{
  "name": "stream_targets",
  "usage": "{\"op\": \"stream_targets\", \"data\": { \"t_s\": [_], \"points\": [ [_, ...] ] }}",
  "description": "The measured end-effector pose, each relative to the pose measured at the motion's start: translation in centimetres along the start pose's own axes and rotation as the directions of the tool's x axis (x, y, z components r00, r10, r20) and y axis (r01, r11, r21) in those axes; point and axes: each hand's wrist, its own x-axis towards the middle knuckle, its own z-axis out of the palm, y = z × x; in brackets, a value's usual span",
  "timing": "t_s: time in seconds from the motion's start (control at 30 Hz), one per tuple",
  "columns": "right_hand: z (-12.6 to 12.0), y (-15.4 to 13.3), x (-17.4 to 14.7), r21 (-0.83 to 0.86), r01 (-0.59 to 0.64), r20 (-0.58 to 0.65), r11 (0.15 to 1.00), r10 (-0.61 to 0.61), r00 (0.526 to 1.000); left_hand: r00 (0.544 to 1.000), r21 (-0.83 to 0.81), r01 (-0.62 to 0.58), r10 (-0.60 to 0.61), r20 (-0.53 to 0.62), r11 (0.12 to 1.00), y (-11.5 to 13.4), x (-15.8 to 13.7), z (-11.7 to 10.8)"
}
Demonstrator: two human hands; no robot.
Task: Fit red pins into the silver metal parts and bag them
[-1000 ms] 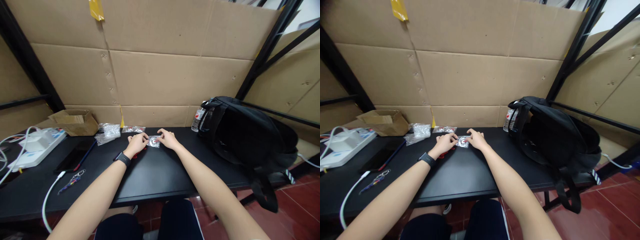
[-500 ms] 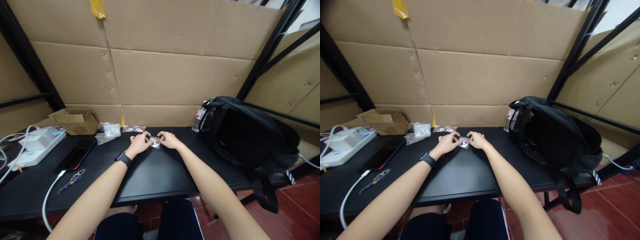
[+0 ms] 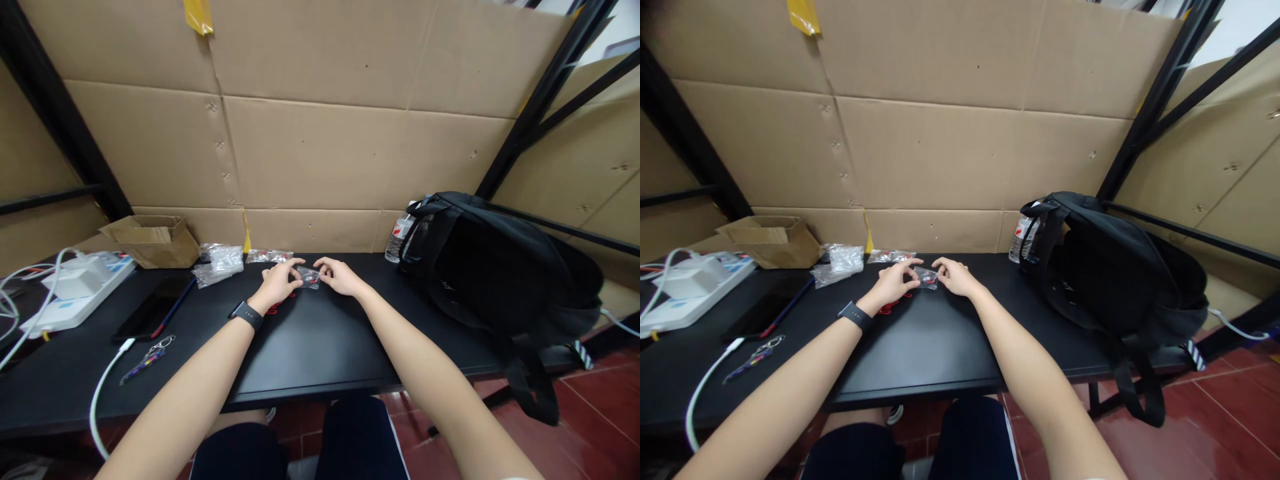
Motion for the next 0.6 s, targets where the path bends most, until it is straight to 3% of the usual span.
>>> {"op": "stream_targets", "data": {
  "t_s": [0.13,0.27,0.4,0.6],
  "points": [
    [0.07,-0.56,-0.24,-0.133,-0.016,0.050,0.991,0.022,0.999,0.999,0.030,-0.020,0.019,0.034,0.999,-0.01,0.07,-0.21],
    [0.14,-0.87,-0.33,-0.174,0.019,0.018,0.985,-0.016,1.000,1.000,0.100,-0.021,0.023,-0.020,0.995,-0.33,0.04,-0.26],
    [0.37,-0.76,-0.41,-0.073,0.085,0.070,0.994,-0.080,0.994,0.997,0.131,-0.009,0.018,-0.071,0.991,-0.53,-0.02,-0.15],
    [0.85,-0.58,-0.37,0.084,0.034,0.054,0.996,-0.039,0.998,0.999,0.069,0.038,-0.037,-0.022,0.997,-0.24,-0.09,-0.39]
  ]
}}
